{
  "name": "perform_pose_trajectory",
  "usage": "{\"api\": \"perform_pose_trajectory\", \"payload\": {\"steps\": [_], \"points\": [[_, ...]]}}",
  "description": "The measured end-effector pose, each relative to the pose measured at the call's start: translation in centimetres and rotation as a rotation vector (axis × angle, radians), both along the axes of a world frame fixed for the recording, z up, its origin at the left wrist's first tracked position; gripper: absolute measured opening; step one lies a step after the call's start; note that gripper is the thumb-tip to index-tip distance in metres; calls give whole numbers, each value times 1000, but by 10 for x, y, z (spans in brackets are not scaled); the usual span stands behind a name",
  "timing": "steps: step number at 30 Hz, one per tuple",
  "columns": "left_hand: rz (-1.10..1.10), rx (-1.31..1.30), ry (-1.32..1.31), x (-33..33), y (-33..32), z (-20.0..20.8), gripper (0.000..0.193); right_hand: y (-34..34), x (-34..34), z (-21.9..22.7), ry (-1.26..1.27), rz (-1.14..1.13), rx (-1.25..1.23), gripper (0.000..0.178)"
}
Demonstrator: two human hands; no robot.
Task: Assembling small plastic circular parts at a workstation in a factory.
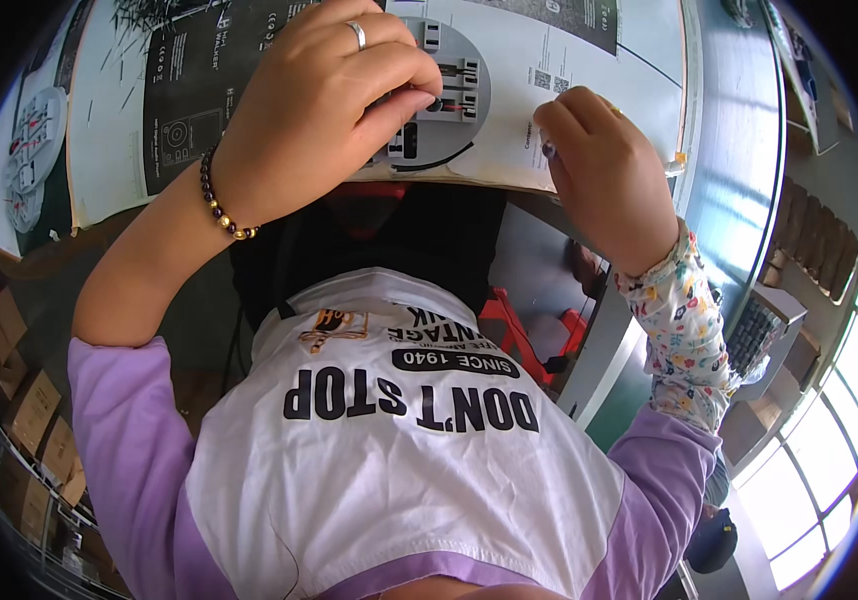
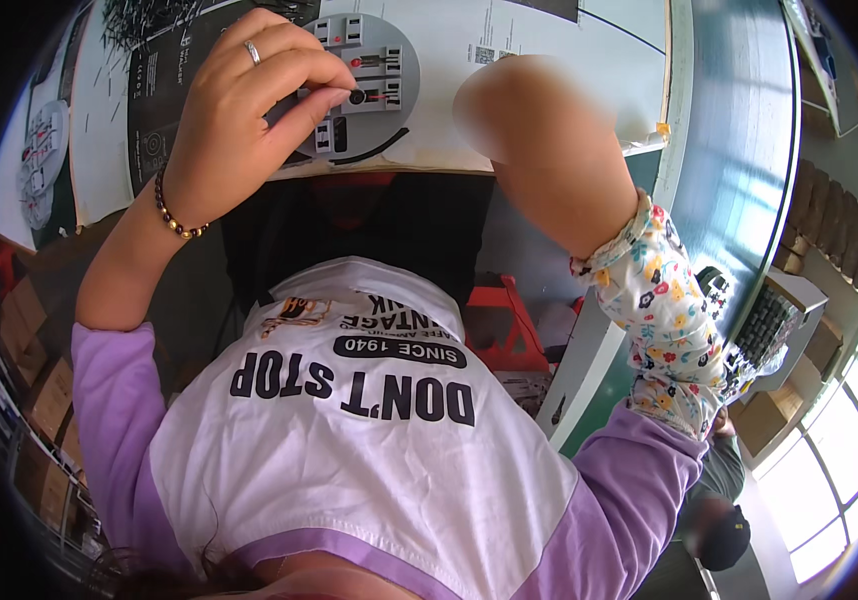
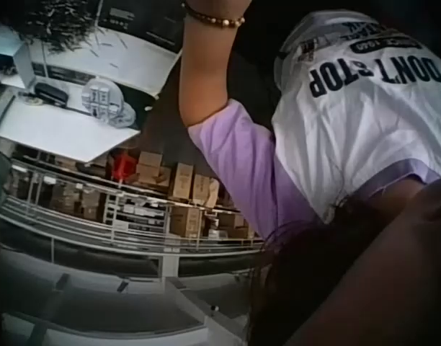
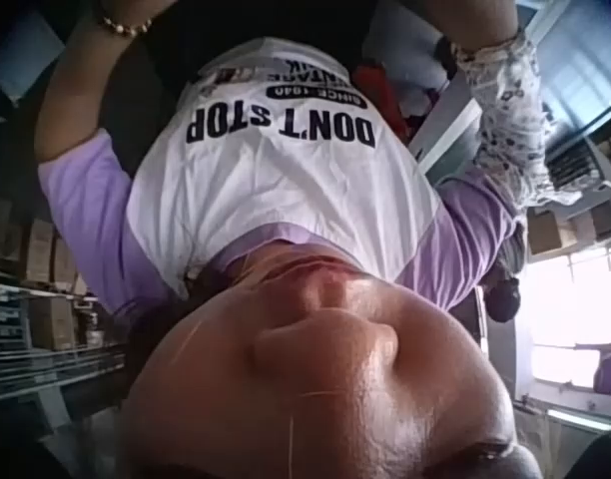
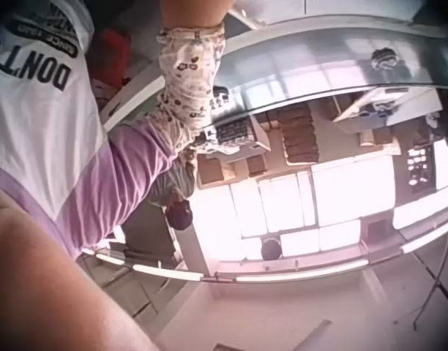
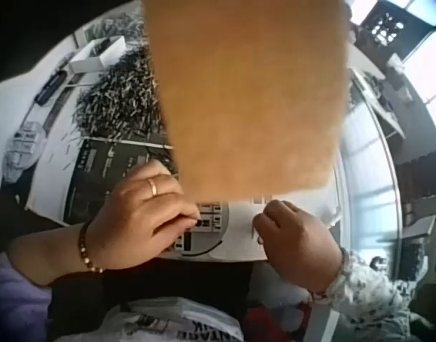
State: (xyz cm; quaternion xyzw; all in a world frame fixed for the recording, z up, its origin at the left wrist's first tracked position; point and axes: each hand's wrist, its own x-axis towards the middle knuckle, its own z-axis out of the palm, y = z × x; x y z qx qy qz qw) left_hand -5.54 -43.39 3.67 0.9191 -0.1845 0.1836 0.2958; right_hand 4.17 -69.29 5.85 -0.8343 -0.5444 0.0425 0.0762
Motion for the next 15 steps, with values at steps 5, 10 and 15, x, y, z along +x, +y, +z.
{"api": "perform_pose_trajectory", "payload": {"steps": [5,10,15], "points": [[-16,48,-84,5,-2,6,17,-1,13,-11,188,-25,95,27],[-15,52,-70,15,-6,-9,17,-2,13,-16,254,-196,178,27],[-173,-412,-538,31,-9,-35,17,6,17,-16,511,-200,218,28]]}}
